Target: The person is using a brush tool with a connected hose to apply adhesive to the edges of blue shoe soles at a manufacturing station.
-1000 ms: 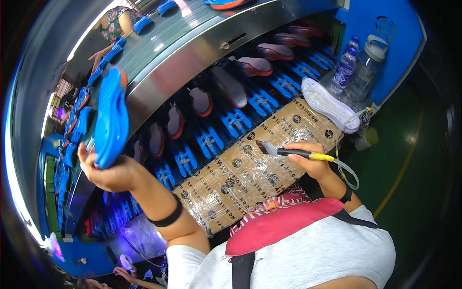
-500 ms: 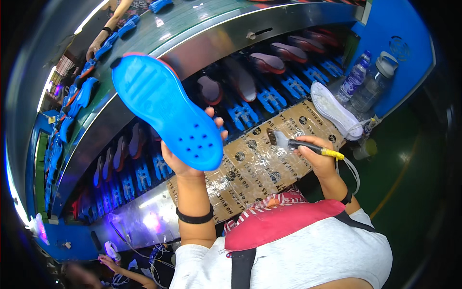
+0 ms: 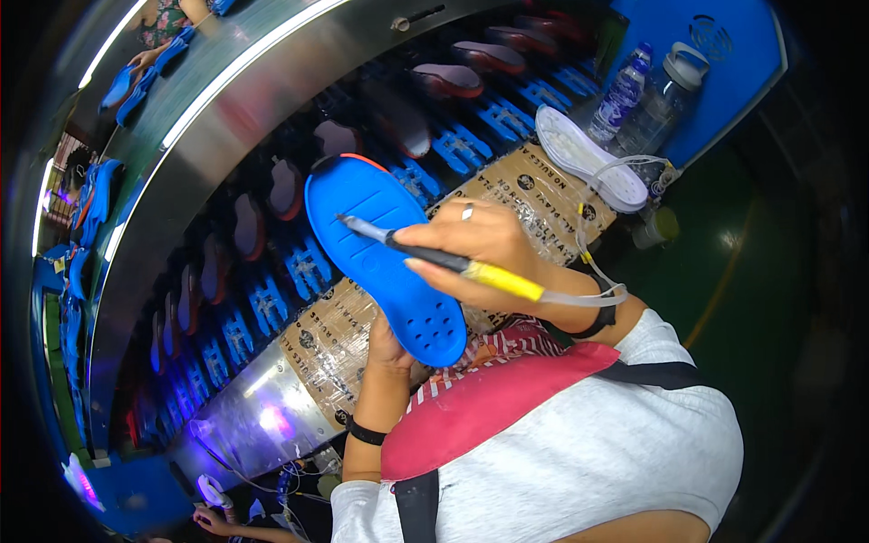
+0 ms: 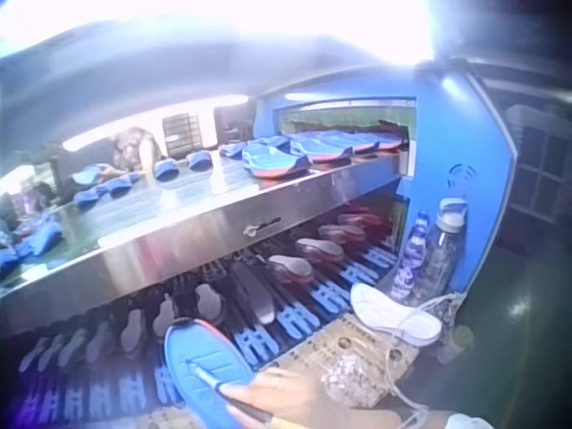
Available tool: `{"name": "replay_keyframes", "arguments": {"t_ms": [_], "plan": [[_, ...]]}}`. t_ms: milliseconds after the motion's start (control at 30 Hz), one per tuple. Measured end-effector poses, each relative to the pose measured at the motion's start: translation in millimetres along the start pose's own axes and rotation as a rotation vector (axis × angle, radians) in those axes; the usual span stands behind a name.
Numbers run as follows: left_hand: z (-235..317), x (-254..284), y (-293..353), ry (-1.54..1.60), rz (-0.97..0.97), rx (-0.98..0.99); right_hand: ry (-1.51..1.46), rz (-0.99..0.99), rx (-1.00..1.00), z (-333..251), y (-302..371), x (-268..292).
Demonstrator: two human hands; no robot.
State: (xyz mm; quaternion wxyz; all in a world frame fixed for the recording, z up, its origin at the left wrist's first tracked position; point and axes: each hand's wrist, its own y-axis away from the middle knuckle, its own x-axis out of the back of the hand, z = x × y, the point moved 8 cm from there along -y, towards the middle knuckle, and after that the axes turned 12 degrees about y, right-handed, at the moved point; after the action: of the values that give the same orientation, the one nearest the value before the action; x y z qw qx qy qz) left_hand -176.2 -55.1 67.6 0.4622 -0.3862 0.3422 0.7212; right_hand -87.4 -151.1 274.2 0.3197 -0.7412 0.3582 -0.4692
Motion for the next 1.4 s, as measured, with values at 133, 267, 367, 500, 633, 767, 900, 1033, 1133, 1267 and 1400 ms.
{"name": "replay_keyframes", "arguments": {"t_ms": [133, 267, 367, 500, 633, 767, 900, 1033, 1133, 1267, 1400], "plan": [[1.7, 12.9, 0.8, -0.025, 0.025, 0.027, -0.006, -0.126, 0.062, -16.6, 21.0, -32.0], [4.6, 16.7, 2.6, 0.098, -0.024, 0.057, -0.210, -0.274, 0.138, -22.7, 28.4, -36.4], [7.8, 17.7, 3.1, 0.157, -0.093, 0.005, -0.202, -0.191, 0.046, -13.3, 23.9, -28.0], [8.9, 8.3, 1.9, 0.184, -0.098, -0.027, -0.078, -0.147, 0.034, -17.1, 35.9, -30.9], [18.2, 0.1, -6.1, 0.190, -0.112, -0.024, -0.187, -0.237, 0.064, -26.4, 46.7, -41.5], [24.3, -10.0, -4.1, 0.198, -0.079, -0.102, -0.225, -0.124, 0.003, -17.0, 52.4, -36.4], [26.0, 1.0, -17.3, 0.273, -0.153, -0.100, -0.243, -0.194, -0.020, -28.3, 67.3, -49.0], [37.4, 4.8, -13.6, 0.361, -0.195, -0.124, -0.478, -0.389, -0.092, -23.4, 65.6, -50.8], [54.5, -24.1, -5.9, 0.198, -0.401, -0.287, -0.518, -0.422, -0.272, -6.6, 62.9, -48.1], [69.3, -5.4, -7.8, 0.095, -0.191, -0.133, -0.470, -0.554, -0.147, -10.1, 72.2, -58.3], [73.6, -8.6, -3.4, -0.129, -0.275, -0.003, -0.685, -0.827, -0.297, -9.3, 82.7, -66.0]]}}
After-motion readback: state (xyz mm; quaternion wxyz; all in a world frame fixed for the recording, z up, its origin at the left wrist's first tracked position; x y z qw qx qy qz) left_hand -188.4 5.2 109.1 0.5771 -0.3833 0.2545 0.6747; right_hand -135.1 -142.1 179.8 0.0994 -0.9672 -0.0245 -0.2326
